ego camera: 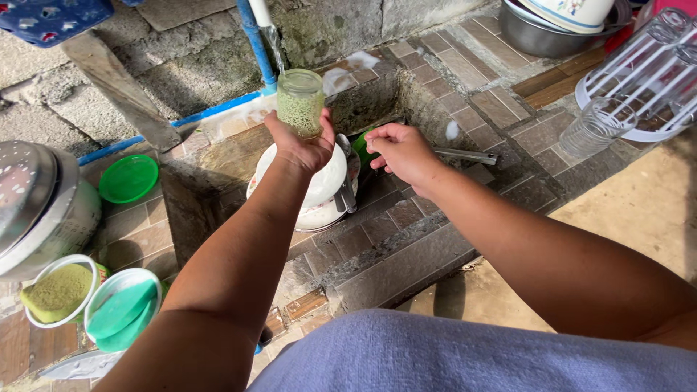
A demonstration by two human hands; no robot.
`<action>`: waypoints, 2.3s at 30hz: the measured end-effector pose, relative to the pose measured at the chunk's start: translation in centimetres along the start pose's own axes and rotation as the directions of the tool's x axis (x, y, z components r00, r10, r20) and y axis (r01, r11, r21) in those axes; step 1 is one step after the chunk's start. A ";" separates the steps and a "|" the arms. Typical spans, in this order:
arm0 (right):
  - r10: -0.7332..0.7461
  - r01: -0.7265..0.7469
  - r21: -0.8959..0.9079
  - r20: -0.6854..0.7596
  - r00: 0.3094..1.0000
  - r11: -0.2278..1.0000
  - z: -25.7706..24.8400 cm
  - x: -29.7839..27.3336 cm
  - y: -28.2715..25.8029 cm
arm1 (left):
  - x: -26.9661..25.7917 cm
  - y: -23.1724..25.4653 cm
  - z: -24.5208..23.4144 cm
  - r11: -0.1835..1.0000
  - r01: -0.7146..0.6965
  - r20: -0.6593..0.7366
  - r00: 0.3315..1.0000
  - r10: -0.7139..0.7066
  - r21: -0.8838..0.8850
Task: The person washes various dishes and utensils by hand at an outdoor sink using a sponge and soapy water.
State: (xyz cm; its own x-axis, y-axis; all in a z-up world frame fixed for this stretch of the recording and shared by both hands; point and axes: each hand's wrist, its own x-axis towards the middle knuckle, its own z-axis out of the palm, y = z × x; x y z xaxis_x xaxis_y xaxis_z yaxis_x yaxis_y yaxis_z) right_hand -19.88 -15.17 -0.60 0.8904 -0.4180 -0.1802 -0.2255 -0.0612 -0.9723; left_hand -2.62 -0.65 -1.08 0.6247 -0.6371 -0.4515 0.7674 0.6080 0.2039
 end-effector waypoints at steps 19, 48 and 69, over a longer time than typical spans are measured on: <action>-0.616 -0.065 -0.706 -0.656 0.436 0.705 -30.5 -6.2 7.0 | 4.4 -27.8 11.4 -0.364 -0.505 0.619 0.688 0.378 0.783; -0.168 -0.031 -0.377 -0.482 0.860 0.926 -39.5 -6.4 11.2 | 14.4 -40.6 18.7 -0.636 -0.295 0.225 0.956 -0.191 0.714; -0.683 0.597 -0.462 -0.026 0.730 0.656 -19.2 -1.1 5.4 | 6.2 -18.2 3.6 -0.411 -0.423 0.569 0.744 0.350 0.807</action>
State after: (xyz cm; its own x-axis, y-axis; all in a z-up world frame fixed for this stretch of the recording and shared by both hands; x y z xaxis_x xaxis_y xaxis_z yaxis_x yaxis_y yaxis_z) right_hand -29.71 -32.45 -2.80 0.7934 -0.2870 0.5368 0.2015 -0.7083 -0.6766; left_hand -12.22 -17.36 -4.51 0.8161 -0.5305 0.2293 -0.4632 -0.3630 0.8085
